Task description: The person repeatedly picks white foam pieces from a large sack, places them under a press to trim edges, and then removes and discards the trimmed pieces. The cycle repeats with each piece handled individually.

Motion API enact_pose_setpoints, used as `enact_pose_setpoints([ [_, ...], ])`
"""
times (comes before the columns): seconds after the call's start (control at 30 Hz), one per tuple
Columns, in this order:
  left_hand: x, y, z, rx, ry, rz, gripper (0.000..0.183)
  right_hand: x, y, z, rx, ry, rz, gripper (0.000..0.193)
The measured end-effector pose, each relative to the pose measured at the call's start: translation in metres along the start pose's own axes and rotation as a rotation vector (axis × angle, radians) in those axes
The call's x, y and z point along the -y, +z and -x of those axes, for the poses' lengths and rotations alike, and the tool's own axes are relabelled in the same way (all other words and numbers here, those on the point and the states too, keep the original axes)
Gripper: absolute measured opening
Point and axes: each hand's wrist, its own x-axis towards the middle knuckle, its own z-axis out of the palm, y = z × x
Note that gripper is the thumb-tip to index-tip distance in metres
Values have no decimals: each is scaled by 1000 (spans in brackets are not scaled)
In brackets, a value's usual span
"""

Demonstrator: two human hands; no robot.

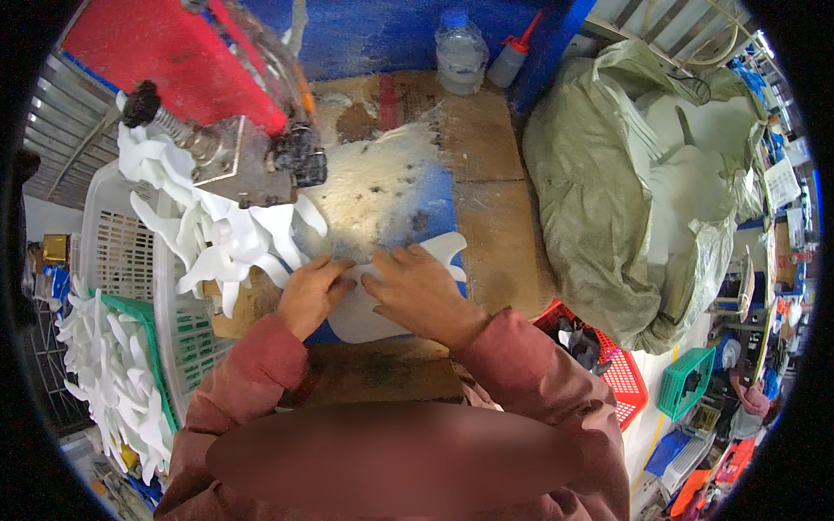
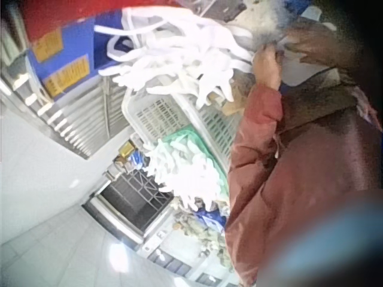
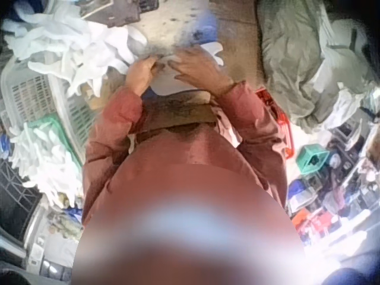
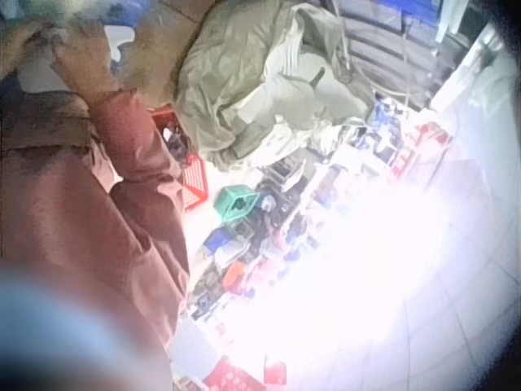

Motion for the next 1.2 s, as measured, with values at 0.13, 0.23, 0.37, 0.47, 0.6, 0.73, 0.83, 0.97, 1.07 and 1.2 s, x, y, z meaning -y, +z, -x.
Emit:
enact_pose_setpoints([
  [0.13,8,15,8,-124,18,28,29,-8,-17,42,-147,435,-226,34],
  [0.23,9,20,10,-169,61,-42,26,-14,-14,58,-255,735,-739,30],
  [0.37,6,24,12,-230,94,-84,26,-21,8,53,-458,865,-1000,25],
  [0.47,4,25,16,-239,81,-111,27,-27,15,51,-450,760,-616,22],
  [0.6,2,28,17,-244,79,-150,27,-30,21,48,-458,690,-434,19],
  [0.73,1,27,16,-256,94,-165,27,-31,27,45,-454,642,-299,19],
  [0.83,1,27,17,-253,96,-169,27,-32,33,42,-479,602,-231,19],
  [0.97,2,28,16,-250,97,-168,26,-36,38,40,-427,581,-131,19],
  [1.07,-1,24,15,-231,98,-181,28,-37,40,39,-364,580,-31,21],
  [1.2,-14,7,16,-66,12,-268,35,-34,40,39,-397,605,44,22],
])
